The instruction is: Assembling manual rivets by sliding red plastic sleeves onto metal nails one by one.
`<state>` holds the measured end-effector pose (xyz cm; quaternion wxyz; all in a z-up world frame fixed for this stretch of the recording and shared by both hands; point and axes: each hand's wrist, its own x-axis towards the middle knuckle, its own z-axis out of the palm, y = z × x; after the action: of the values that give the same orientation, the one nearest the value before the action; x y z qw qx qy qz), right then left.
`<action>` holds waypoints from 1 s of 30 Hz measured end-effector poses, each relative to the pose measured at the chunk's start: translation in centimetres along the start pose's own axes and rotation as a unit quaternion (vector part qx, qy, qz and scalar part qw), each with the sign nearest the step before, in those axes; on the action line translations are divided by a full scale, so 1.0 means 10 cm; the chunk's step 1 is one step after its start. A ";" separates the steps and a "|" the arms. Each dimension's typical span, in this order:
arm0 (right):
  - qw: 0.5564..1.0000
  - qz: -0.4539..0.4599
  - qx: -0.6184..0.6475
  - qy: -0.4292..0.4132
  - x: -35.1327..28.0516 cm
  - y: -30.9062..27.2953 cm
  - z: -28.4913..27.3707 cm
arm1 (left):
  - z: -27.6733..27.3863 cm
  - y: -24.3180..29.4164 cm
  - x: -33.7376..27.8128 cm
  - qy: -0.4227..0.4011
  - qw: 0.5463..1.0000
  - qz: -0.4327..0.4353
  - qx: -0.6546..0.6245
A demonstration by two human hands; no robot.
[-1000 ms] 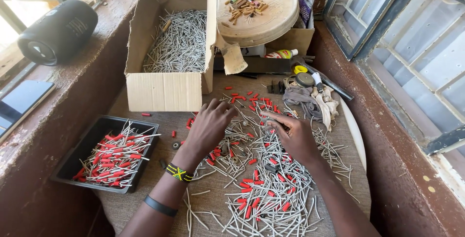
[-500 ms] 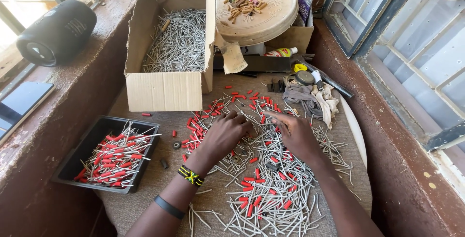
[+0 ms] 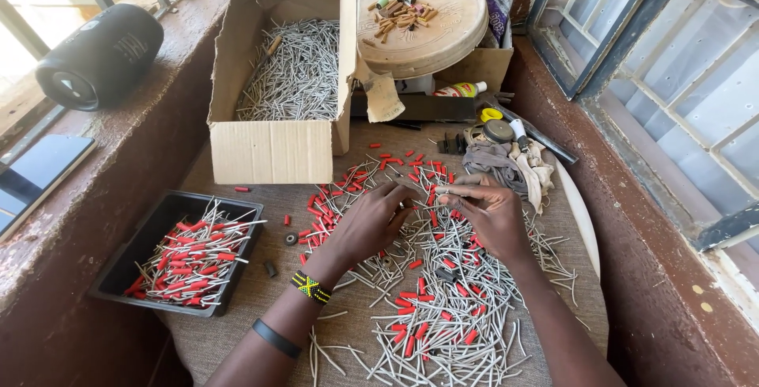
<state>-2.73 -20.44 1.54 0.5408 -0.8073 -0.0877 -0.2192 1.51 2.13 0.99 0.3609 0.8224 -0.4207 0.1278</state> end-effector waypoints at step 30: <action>0.987 -0.027 0.113 0.106 -0.12 -0.29 0.17 | 0.03 0.14 0.05 0.196 0.969 0.139 0.052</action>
<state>-4.44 -17.64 2.93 0.6289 -0.7103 -0.0756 -0.3070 0.69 1.07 1.70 0.3721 0.7324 -0.4444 0.3574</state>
